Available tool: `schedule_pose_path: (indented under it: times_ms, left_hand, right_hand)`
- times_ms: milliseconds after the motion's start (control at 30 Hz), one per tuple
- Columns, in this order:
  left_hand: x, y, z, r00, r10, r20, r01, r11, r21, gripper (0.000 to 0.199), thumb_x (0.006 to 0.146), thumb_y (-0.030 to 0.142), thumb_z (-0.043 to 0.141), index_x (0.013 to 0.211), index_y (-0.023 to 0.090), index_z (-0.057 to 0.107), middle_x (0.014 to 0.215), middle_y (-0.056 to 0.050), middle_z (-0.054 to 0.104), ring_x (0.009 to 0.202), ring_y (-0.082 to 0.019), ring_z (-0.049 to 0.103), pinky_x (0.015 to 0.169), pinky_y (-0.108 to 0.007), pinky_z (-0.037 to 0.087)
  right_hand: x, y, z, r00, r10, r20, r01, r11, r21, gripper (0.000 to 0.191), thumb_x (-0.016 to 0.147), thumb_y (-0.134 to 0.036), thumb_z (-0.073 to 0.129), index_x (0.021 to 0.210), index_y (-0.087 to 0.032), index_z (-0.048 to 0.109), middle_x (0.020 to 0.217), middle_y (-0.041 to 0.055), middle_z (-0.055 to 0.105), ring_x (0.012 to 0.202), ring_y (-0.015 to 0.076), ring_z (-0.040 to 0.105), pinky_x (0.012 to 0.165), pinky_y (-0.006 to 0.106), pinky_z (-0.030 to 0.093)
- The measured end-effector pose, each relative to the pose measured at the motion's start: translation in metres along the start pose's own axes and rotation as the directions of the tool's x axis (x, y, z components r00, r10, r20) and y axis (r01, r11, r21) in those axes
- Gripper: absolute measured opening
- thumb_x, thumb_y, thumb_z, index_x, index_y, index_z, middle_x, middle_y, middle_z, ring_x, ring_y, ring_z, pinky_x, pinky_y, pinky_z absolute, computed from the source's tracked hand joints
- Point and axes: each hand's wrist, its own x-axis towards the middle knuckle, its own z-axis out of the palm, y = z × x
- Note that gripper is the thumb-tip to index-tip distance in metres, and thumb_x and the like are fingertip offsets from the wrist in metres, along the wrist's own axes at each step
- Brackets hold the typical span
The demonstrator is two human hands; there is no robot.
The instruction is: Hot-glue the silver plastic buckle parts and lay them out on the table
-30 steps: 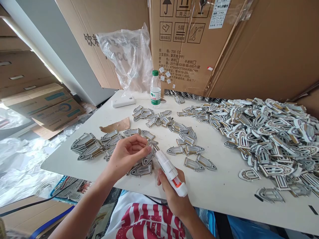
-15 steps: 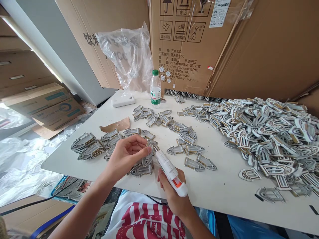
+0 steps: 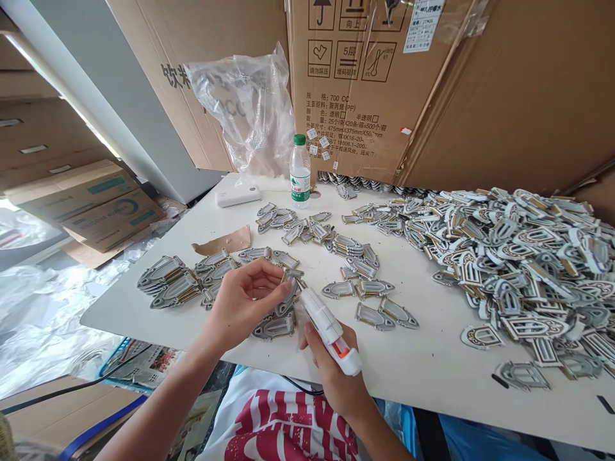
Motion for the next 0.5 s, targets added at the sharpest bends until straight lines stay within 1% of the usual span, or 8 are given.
schedule_pose_path:
  times_ms: [67, 100, 167, 233, 267, 300, 367, 500]
  left_hand:
    - [-0.001, 0.000, 0.000, 0.998, 0.065, -0.020, -0.064, 0.996, 0.055, 0.017, 0.088, 0.033, 0.083, 0.088, 0.020, 0.072, 0.081, -0.003, 0.078, 0.077, -0.019, 0.078, 0.065, -0.025, 0.064]
    - [-0.001, 0.000, -0.001, 0.995, 0.099, -0.021, -0.097, 0.992, 0.082, 0.015, 0.090, 0.032, 0.081, 0.089, 0.020, 0.072, 0.081, -0.003, 0.079, 0.076, -0.018, 0.078, 0.067, -0.026, 0.065]
    - [0.000, -0.001, -0.003, 0.986, 0.169, -0.013, -0.166, 0.976, 0.145, 0.011, 0.091, 0.029, 0.079, 0.089, 0.021, 0.072, 0.082, -0.002, 0.079, 0.075, -0.017, 0.077, 0.071, -0.027, 0.067]
    - [0.002, -0.002, -0.006, 0.973, 0.229, 0.008, -0.226, 0.952, 0.209, 0.007, 0.092, 0.026, 0.076, 0.088, 0.021, 0.072, 0.082, -0.001, 0.079, 0.073, -0.016, 0.076, 0.074, -0.028, 0.067]
    - [0.003, -0.003, -0.007, 0.969, 0.248, 0.022, -0.246, 0.941, 0.234, 0.007, 0.093, 0.025, 0.075, 0.088, 0.021, 0.072, 0.081, -0.001, 0.079, 0.073, -0.016, 0.075, 0.075, -0.028, 0.066]
    - [0.004, -0.004, -0.009, 0.966, 0.257, 0.038, -0.259, 0.933, 0.251, 0.007, 0.094, 0.024, 0.075, 0.088, 0.021, 0.072, 0.081, -0.001, 0.079, 0.073, -0.016, 0.075, 0.075, -0.028, 0.066]
    - [0.007, -0.006, -0.012, 0.964, 0.258, 0.064, -0.266, 0.926, 0.267, 0.007, 0.095, 0.024, 0.074, 0.089, 0.022, 0.072, 0.081, -0.001, 0.079, 0.072, -0.015, 0.075, 0.076, -0.029, 0.066]
    - [0.012, -0.011, -0.013, 0.969, 0.236, 0.079, -0.248, 0.929, 0.275, 0.007, 0.097, 0.028, 0.074, 0.093, 0.022, 0.074, 0.086, -0.002, 0.082, 0.076, -0.016, 0.077, 0.078, -0.030, 0.065]
  right_hand:
    - [0.000, -0.002, 0.000, 1.000, 0.000, -0.011, 0.000, 1.000, -0.023, 0.054, 0.095, -0.072, 0.076, 0.080, -0.020, 0.078, 0.053, -0.0068, 0.038, 0.050, 0.0122, 0.030, 0.049, 0.029, 0.034]
    - [0.000, -0.003, 0.000, 1.000, 0.000, -0.016, -0.001, 1.000, -0.029, 0.053, 0.095, -0.072, 0.076, 0.085, -0.020, 0.081, 0.053, -0.0070, 0.038, 0.050, 0.0122, 0.029, 0.049, 0.029, 0.034]
    - [0.000, -0.004, 0.000, 1.000, 0.000, -0.014, 0.000, 1.000, -0.028, 0.053, 0.095, -0.072, 0.075, 0.093, -0.020, 0.084, 0.058, -0.0049, 0.047, 0.050, 0.0116, 0.030, 0.049, 0.029, 0.035]
    - [0.001, -0.006, 0.001, 1.000, 0.002, 0.000, -0.002, 1.000, -0.014, 0.054, 0.094, -0.073, 0.075, 0.098, -0.020, 0.085, 0.071, -0.0009, 0.059, 0.051, 0.0104, 0.031, 0.048, 0.029, 0.034]
    - [0.001, -0.007, 0.002, 1.000, 0.009, 0.013, -0.009, 1.000, -0.002, 0.054, 0.094, -0.073, 0.076, 0.099, -0.020, 0.085, 0.077, 0.0006, 0.062, 0.052, 0.0097, 0.031, 0.048, 0.028, 0.032]
    - [0.001, -0.008, 0.002, 0.999, 0.019, 0.027, -0.020, 1.000, 0.009, 0.055, 0.094, -0.073, 0.076, 0.099, -0.019, 0.084, 0.080, 0.0013, 0.064, 0.052, 0.0091, 0.031, 0.047, 0.028, 0.030]
    - [0.003, -0.010, 0.003, 0.998, 0.041, 0.051, -0.042, 0.999, 0.030, 0.055, 0.093, -0.072, 0.078, 0.100, -0.018, 0.084, 0.079, 0.0008, 0.062, 0.053, 0.0086, 0.029, 0.047, 0.028, 0.026]
    - [0.005, -0.013, 0.002, 0.997, 0.049, 0.064, -0.052, 0.998, 0.044, 0.058, 0.092, -0.074, 0.078, 0.101, -0.016, 0.083, 0.077, -0.0002, 0.060, 0.052, 0.0081, 0.027, 0.047, 0.027, 0.023]
